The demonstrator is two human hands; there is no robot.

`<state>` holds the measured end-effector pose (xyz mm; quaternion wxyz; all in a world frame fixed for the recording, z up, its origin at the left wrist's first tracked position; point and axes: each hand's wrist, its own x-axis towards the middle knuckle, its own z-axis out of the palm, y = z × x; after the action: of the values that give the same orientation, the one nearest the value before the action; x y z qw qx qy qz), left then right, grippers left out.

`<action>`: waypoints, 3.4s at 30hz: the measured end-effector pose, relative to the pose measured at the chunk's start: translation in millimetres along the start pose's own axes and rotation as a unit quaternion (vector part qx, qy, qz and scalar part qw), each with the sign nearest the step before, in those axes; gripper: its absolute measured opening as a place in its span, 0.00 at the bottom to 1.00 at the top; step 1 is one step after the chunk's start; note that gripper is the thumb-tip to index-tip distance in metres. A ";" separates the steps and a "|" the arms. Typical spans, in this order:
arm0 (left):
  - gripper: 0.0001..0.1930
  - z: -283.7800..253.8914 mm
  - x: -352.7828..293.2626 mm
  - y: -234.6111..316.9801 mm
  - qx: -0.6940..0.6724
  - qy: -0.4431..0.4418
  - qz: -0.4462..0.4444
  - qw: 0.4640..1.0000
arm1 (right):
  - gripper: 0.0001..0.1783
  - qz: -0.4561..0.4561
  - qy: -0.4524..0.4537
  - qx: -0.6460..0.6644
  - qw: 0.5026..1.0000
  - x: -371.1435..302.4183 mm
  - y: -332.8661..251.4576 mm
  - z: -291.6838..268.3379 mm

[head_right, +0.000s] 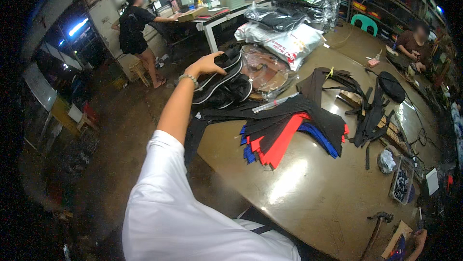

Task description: The person assembles a Y-shaped strap assembly on a workbench using black webbing, a hot glue gun, and small metal buckles. They repeatedly apply glue to strap ends, attach buckles, and press the joints to secure them.

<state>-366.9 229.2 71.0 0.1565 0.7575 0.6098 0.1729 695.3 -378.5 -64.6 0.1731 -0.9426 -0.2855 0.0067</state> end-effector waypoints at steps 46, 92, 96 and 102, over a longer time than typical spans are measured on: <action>0.07 257.1 -312.0 251.1 -0.231 0.046 0.253 0.938 | 0.08 -0.022 -0.141 -0.180 0.973 -104.5 -197.3 -29.2; 0.05 255.1 -308.2 254.7 -0.234 -0.020 0.229 0.945 | 0.07 0.041 -0.079 -0.260 0.961 -131.6 -197.7 -18.6; 0.05 255.6 -308.7 253.3 -0.231 -0.026 0.220 0.947 | 0.07 0.025 -0.077 -0.267 0.960 -127.5 -192.4 -17.2; 0.06 254.7 -307.0 252.5 -0.220 -0.007 0.246 0.944 | 0.09 -0.014 -0.068 -0.316 0.946 -127.2 -195.1 -15.8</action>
<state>-92.3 -130.1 -64.7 0.2763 0.8317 0.3498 0.3309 486.0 -300.7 3.7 -0.1529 -0.9424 -0.2967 -0.0225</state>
